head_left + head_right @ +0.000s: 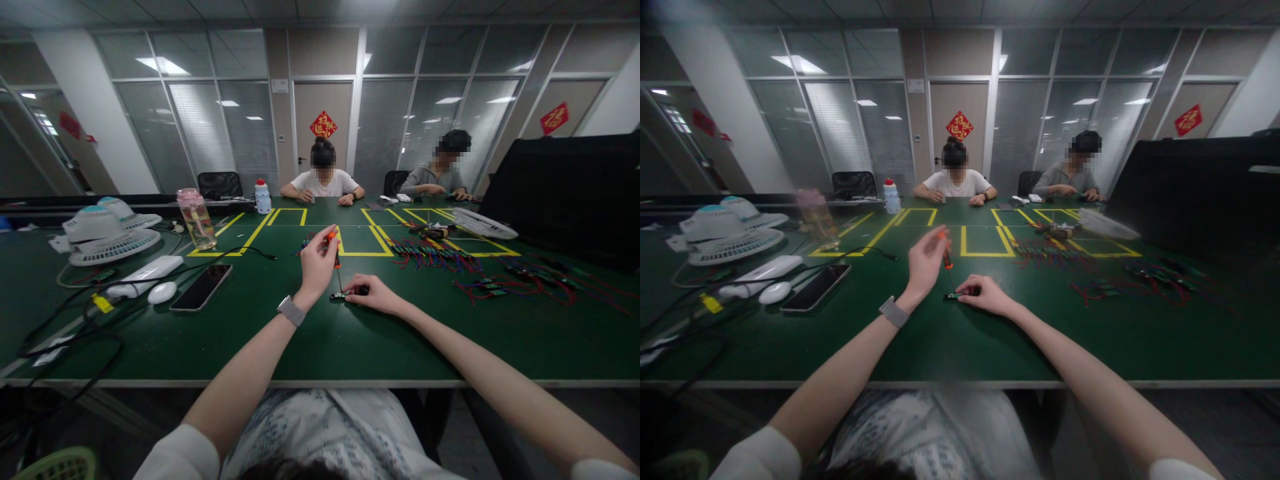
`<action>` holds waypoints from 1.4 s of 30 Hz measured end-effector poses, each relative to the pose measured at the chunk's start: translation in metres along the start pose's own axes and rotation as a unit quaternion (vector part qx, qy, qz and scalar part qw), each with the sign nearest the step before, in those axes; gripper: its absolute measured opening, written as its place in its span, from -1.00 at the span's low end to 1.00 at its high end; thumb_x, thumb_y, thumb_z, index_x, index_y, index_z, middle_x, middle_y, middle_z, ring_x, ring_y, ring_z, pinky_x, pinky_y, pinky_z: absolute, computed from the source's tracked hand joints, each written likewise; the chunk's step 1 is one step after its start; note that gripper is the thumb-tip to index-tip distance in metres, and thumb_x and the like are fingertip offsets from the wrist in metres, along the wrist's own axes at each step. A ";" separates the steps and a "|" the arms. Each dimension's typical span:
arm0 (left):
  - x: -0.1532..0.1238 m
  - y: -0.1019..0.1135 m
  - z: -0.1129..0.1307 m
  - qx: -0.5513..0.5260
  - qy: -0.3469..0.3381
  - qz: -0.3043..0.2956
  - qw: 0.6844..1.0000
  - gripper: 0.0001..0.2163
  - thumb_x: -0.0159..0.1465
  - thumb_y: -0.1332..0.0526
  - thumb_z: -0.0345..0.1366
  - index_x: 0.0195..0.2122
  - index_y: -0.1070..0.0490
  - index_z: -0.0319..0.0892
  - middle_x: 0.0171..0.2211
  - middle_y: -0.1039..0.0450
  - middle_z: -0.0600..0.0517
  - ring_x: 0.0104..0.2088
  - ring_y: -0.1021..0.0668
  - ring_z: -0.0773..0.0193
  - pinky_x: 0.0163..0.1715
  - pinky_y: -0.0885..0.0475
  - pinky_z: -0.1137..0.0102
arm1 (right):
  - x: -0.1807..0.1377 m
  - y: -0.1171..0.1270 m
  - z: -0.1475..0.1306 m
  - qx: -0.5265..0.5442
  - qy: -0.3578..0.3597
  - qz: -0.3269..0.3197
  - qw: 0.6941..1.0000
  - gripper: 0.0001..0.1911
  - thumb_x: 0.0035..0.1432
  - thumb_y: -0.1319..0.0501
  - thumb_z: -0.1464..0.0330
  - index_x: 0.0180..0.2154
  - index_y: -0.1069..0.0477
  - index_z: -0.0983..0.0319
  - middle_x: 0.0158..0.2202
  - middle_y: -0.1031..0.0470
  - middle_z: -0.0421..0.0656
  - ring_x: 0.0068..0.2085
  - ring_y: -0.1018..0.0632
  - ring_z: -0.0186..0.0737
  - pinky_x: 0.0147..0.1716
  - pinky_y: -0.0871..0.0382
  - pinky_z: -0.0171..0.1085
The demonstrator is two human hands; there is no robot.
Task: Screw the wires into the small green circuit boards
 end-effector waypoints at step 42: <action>-0.003 -0.002 0.003 0.008 0.000 0.008 1.000 -0.73 0.30 -0.16 -0.27 0.00 -0.42 -0.16 -0.11 -0.49 -0.08 -0.22 -0.57 0.29 -0.25 -0.49 0.43 | 0.000 0.000 0.000 -0.007 -0.004 0.002 1.000 -0.71 0.04 -0.30 0.19 -0.26 -0.58 0.26 -0.40 -0.42 -0.15 -0.41 -0.43 -0.31 -0.36 -0.31 -0.28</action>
Point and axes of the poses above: each hand's wrist, its own x-axis towards the middle knuckle, its own y-axis out of the back of the hand, z = x × y, the point moved 2 cm from there along x, towards the middle knuckle
